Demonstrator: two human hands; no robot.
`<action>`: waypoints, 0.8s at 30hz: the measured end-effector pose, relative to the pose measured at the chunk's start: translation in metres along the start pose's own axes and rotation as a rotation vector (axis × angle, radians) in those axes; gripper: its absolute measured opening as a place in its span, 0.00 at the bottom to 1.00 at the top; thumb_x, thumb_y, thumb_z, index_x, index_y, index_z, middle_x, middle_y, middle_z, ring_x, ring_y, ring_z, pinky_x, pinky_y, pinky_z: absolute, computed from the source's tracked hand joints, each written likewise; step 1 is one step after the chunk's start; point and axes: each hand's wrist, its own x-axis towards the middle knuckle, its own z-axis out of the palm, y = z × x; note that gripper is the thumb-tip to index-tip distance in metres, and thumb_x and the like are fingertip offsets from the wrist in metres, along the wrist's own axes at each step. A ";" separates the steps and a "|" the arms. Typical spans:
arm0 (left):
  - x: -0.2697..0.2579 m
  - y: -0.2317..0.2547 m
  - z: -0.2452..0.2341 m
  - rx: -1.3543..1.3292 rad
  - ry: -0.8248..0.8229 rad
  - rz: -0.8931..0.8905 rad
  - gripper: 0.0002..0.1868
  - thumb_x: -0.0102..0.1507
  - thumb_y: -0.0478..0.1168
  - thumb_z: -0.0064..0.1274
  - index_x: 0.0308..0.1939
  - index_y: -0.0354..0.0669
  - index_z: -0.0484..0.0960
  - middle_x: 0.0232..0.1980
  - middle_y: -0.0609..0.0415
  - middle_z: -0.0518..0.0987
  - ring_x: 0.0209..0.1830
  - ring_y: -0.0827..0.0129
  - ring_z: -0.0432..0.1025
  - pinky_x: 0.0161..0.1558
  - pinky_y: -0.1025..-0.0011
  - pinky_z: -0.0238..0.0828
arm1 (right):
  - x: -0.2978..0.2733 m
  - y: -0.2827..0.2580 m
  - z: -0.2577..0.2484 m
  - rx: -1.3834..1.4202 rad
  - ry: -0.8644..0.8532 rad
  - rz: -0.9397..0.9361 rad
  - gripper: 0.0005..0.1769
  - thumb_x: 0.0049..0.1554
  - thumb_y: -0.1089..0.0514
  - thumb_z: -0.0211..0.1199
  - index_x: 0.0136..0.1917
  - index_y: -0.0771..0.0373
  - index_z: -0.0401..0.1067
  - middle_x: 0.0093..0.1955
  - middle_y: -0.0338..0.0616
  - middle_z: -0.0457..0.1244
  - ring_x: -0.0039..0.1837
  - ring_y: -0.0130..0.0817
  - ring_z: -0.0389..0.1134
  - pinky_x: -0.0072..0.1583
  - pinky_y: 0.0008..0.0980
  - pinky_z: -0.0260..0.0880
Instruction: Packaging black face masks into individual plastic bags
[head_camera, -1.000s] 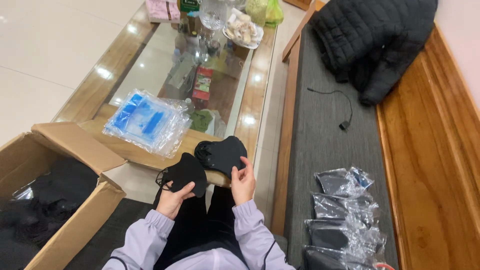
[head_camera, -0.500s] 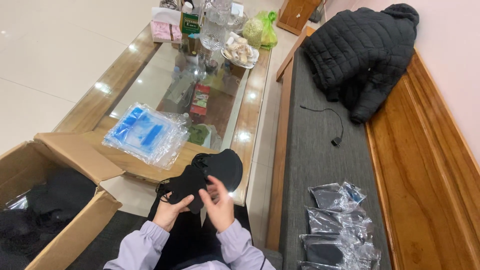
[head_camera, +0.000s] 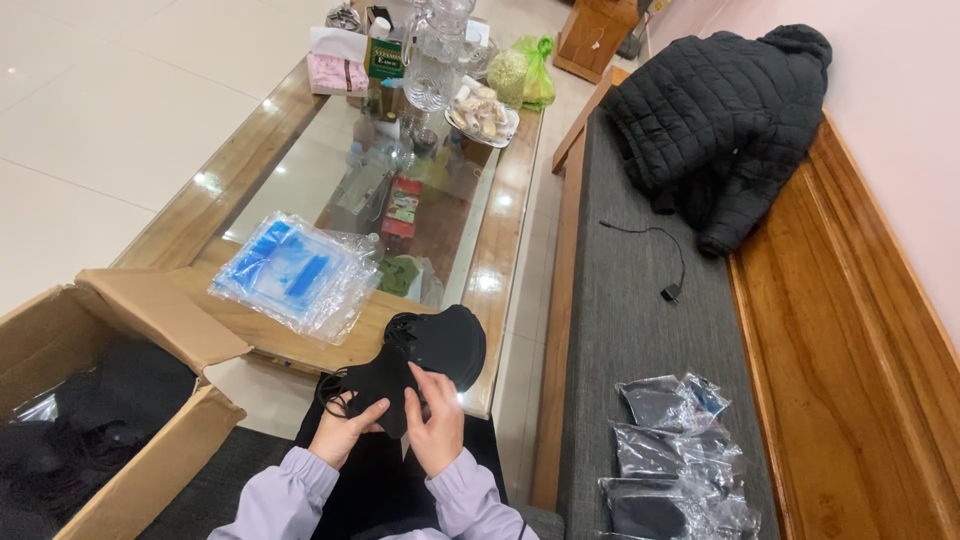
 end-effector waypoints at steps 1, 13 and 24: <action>0.000 0.001 0.000 0.000 -0.001 -0.001 0.13 0.57 0.30 0.66 0.45 0.35 0.85 0.40 0.46 0.86 0.35 0.61 0.79 0.32 0.62 0.82 | 0.001 -0.004 -0.001 -0.001 0.001 0.001 0.19 0.63 0.58 0.56 0.67 0.60 0.73 0.55 0.46 0.67 0.56 0.41 0.68 0.58 0.37 0.68; -0.002 0.008 0.002 -0.096 0.078 0.022 0.07 0.59 0.28 0.64 0.40 0.34 0.85 0.40 0.44 0.85 0.41 0.58 0.80 0.38 0.61 0.82 | -0.018 0.008 0.016 -0.024 -0.024 -0.027 0.12 0.62 0.58 0.60 0.55 0.64 0.79 0.49 0.45 0.71 0.50 0.40 0.71 0.50 0.36 0.72; -0.002 0.007 0.000 0.077 0.015 0.029 0.18 0.54 0.27 0.68 0.48 0.39 0.84 0.45 0.46 0.86 0.42 0.64 0.79 0.39 0.65 0.81 | -0.007 0.002 0.004 0.095 0.039 0.050 0.09 0.61 0.60 0.62 0.53 0.60 0.80 0.48 0.44 0.72 0.45 0.34 0.73 0.43 0.29 0.71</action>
